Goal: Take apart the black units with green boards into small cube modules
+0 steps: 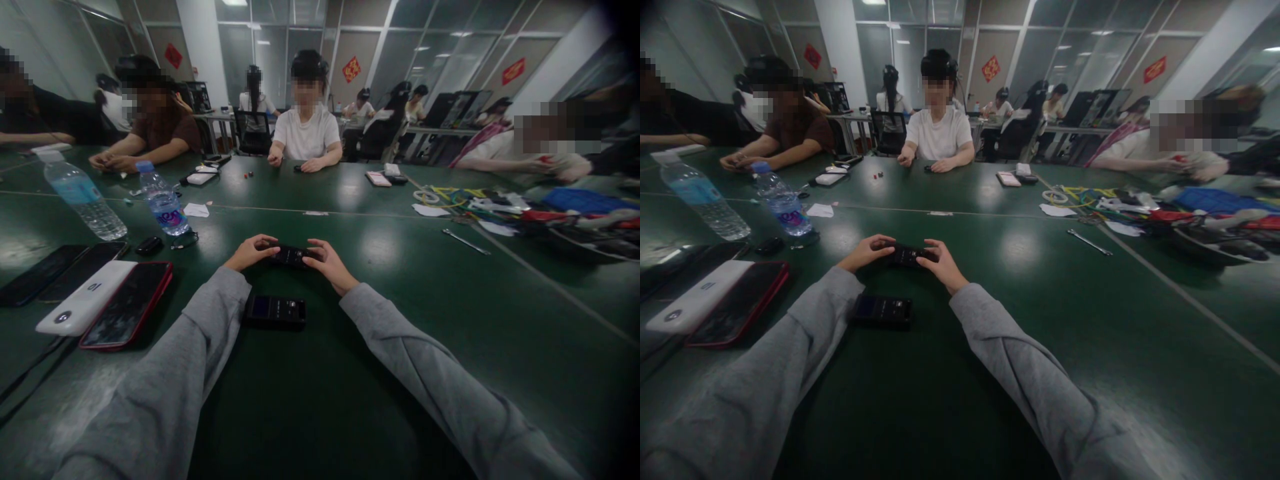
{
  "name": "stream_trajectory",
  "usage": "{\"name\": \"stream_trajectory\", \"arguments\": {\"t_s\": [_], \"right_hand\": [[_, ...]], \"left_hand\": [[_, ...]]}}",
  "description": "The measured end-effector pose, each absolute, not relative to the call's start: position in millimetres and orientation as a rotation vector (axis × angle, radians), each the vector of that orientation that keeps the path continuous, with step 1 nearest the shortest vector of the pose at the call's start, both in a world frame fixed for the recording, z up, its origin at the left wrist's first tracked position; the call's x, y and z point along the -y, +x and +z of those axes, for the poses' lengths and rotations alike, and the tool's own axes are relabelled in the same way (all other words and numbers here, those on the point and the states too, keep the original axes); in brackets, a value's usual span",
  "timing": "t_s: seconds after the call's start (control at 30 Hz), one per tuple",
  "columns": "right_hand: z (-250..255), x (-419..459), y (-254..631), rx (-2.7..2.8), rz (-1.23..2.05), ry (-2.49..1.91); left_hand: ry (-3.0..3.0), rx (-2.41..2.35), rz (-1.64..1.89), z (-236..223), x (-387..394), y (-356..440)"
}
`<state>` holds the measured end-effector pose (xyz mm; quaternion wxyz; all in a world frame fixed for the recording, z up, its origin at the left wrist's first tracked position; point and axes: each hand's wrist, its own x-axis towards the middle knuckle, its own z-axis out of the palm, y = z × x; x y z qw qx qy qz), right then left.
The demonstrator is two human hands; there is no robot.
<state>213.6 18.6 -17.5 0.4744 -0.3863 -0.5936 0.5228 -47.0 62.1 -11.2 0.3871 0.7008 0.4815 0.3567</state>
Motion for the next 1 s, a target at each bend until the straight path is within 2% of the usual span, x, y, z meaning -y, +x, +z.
{"name": "stream_trajectory", "arguments": {"t_s": [0.57,1.0], "right_hand": [[-14.7,-21.3,218.5,1.488,1.339,-0.895],[-13.7,-20.8,218.1,1.550,1.296,-0.951]], "left_hand": [[1.849,-1.222,0.720,-5.4,-64.0,-52.4],[1.765,-1.183,0.764,-9.0,-65.0,-52.6]]}}
